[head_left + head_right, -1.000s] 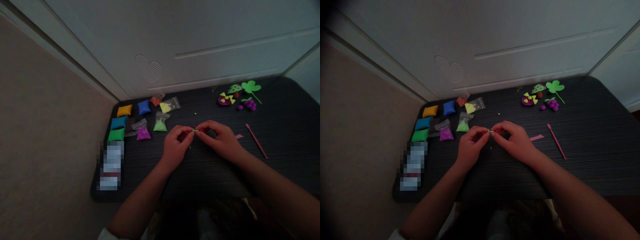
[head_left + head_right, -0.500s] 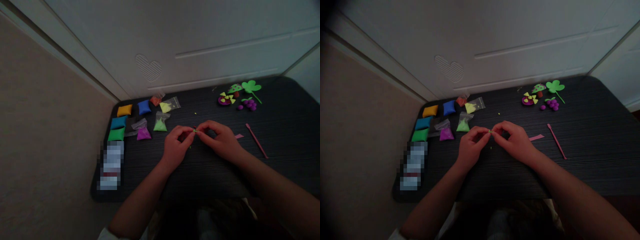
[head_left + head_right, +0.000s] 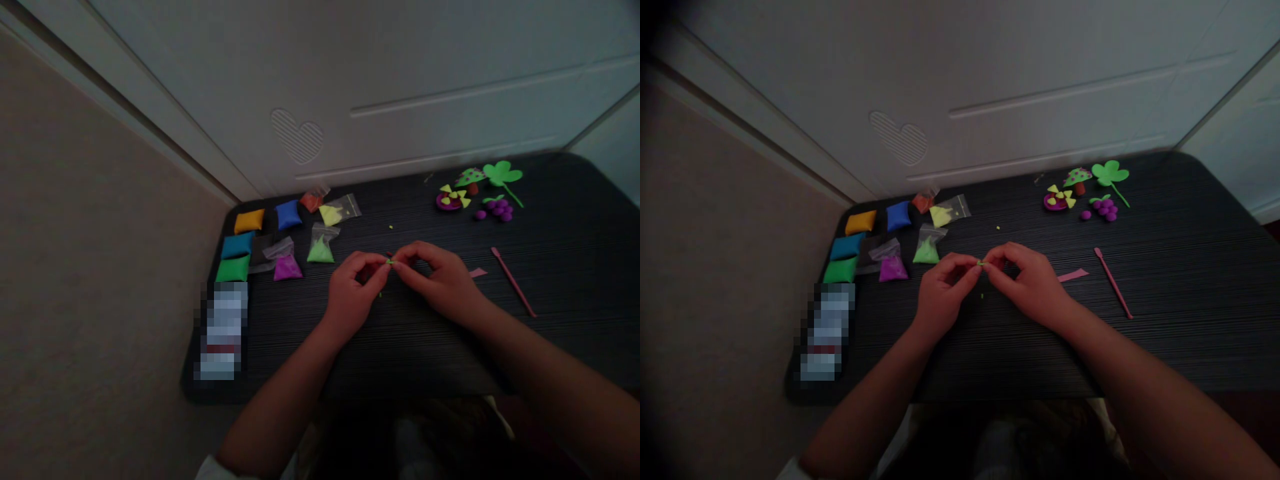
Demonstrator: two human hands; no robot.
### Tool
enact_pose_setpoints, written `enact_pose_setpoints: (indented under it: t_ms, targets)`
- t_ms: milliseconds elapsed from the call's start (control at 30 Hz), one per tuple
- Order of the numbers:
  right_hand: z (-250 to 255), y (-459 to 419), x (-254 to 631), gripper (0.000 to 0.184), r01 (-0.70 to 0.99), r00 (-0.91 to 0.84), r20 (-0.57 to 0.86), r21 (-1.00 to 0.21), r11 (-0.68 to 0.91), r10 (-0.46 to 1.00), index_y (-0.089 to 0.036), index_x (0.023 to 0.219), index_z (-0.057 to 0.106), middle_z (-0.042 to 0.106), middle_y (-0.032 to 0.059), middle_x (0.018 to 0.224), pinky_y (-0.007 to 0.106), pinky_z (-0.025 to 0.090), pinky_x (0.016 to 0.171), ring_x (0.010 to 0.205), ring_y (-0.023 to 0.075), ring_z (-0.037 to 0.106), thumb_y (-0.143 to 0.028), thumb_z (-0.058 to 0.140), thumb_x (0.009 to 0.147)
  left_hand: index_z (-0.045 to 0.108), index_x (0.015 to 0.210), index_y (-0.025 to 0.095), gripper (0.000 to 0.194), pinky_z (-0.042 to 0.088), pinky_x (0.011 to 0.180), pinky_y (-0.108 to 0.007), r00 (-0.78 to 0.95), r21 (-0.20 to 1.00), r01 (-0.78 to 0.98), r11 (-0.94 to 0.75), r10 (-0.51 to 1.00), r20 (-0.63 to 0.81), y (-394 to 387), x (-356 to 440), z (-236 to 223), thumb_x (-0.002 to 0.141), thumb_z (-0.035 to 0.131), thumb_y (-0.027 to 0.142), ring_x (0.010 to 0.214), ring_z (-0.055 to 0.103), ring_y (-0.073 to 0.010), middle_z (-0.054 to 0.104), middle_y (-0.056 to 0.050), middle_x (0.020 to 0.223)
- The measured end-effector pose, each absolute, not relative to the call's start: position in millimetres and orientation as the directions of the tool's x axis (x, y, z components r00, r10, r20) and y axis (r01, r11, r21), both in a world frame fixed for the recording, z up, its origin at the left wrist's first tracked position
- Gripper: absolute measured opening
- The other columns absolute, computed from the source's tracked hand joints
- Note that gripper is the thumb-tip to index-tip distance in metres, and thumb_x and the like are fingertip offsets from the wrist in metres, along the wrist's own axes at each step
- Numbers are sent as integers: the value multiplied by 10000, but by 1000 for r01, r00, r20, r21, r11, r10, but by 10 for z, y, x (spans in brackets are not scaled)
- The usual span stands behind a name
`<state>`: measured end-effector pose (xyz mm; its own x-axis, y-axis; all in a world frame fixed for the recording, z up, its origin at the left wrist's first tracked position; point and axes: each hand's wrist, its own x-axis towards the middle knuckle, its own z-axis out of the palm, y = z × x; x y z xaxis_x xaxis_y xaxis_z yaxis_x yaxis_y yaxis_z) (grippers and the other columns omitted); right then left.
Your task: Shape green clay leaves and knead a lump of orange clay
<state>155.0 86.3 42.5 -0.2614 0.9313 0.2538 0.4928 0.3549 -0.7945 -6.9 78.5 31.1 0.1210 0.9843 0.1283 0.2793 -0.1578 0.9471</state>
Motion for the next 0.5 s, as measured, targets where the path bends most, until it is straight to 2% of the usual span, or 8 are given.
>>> enact_pose_setpoints:
  t_ms: [500]
  targets:
    - [437,864,1548,104,491,-254,250,-799,347,934,-200,829,604,613,2,749,265,430,654,699,129,558,-271,532,803,624,858,201,155,419,657,-244,101,952,278,-128,989,104,787,-62,305,773,567,316,713,537,-120,584,-6,779]
